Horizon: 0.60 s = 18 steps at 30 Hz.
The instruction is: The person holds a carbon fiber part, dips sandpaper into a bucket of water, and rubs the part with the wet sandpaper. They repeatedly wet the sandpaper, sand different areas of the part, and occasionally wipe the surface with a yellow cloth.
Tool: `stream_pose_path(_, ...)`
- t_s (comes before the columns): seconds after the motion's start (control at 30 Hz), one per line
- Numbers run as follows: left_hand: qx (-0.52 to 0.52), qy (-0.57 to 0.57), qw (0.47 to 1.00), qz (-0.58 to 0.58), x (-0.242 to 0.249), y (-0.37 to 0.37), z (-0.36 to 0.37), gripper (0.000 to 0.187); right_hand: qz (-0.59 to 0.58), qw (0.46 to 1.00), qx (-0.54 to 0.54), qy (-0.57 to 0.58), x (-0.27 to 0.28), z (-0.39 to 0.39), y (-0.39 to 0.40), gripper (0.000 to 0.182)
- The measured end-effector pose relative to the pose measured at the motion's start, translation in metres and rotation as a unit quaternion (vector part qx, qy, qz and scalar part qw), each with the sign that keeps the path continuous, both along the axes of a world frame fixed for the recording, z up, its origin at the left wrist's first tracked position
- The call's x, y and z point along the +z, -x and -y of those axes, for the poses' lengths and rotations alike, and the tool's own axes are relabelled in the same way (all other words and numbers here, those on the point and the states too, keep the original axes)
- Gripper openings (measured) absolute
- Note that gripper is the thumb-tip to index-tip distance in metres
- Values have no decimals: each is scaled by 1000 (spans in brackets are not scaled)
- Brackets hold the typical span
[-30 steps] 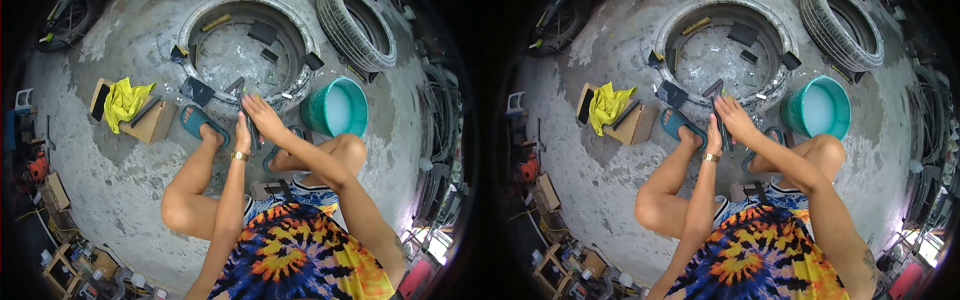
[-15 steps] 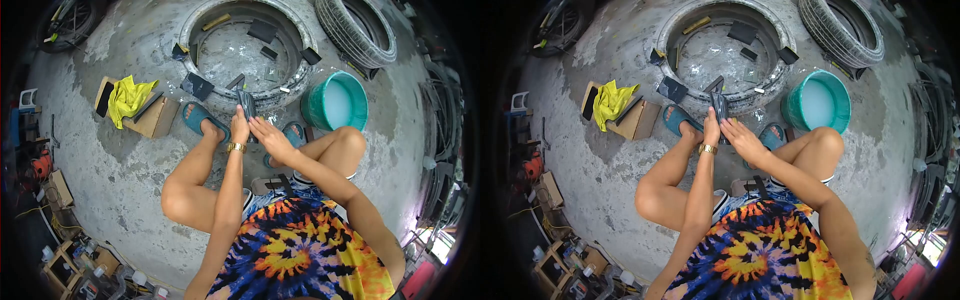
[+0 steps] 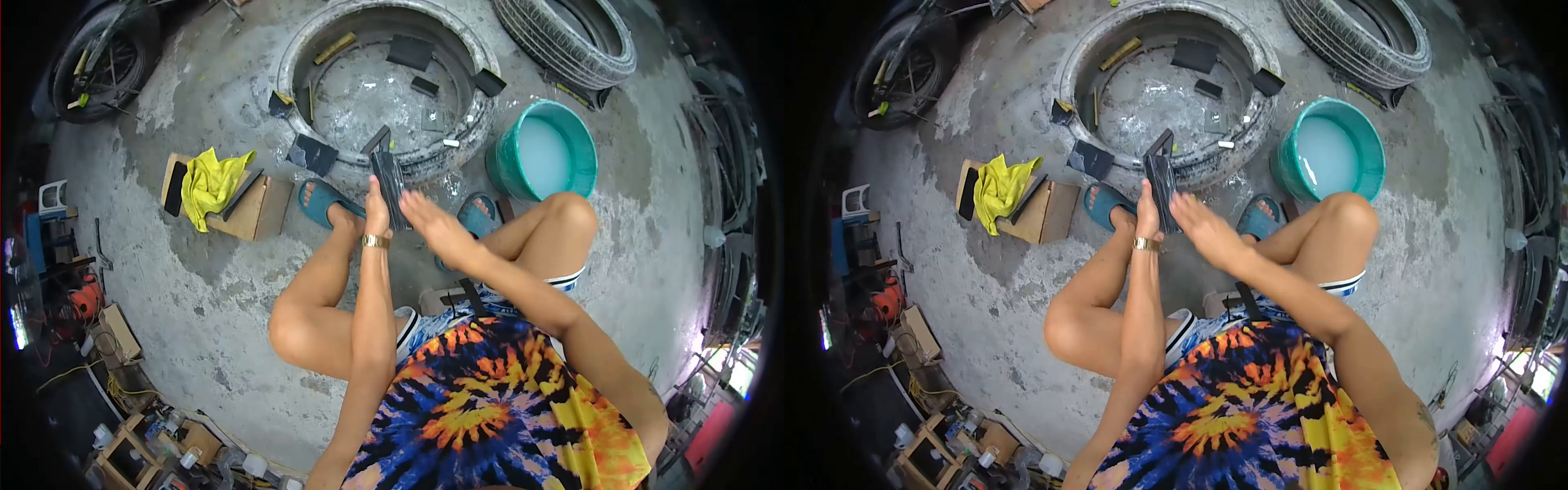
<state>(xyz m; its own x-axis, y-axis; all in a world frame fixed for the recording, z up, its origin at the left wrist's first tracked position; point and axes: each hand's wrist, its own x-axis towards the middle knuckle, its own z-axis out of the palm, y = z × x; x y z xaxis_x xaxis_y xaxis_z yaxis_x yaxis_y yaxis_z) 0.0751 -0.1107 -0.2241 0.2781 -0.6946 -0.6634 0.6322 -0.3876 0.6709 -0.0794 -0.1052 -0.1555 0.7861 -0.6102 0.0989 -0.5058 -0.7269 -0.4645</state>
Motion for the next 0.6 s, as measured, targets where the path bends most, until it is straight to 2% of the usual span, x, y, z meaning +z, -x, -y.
stream_pose_path(0.07, -4, -23, 999, 34, 2, 3, -1, 55, -11, 1000, -9, 1, -7, 6, -2, 43)
stream_pose_path(0.13, -15, -4, 999, 37, -1, 4, -5, 58, -19, 996, 1, 88, -8, 52, -28, 43)
stream_pose_path(0.17, -15, -5, 999, 37, 0, 6, -7, 58, -31, 996, -18, 83, -21, 68, -40, 42)
stream_pose_path(0.27, -22, -3, 996, 89, 8, 5, -4, 60, -26, 996, -3, 82, -15, 45, -26, 44)
stream_pose_path(0.33, -10, 3, 995, 101, 0, 4, -1, 59, -36, 999, 10, 19, -12, 7, -4, 48)
stream_pose_path(0.4, -11, 4, 996, 84, 1, 4, -5, 59, 18, 999, 27, 32, -17, 29, -9, 49)
stream_pose_path(0.43, -31, -5, 1000, 6, -5, 0, -8, 59, 10, 1000, 8, 11, -22, 49, -21, 50)
stream_pose_path(0.5, -12, -6, 1000, -4, -3, 3, -10, 60, 2, 1000, -14, -8, -17, 64, -36, 55)
stream_pose_path(0.53, 10, -1, 1000, -16, -1, 1, -7, 60, 4, 1000, -16, -6, -10, 49, -30, 55)
stream_pose_path(0.6, 7, 4, 1000, -25, 4, 0, -6, 58, 34, 997, -9, -75, 6, 1, -1, 59)
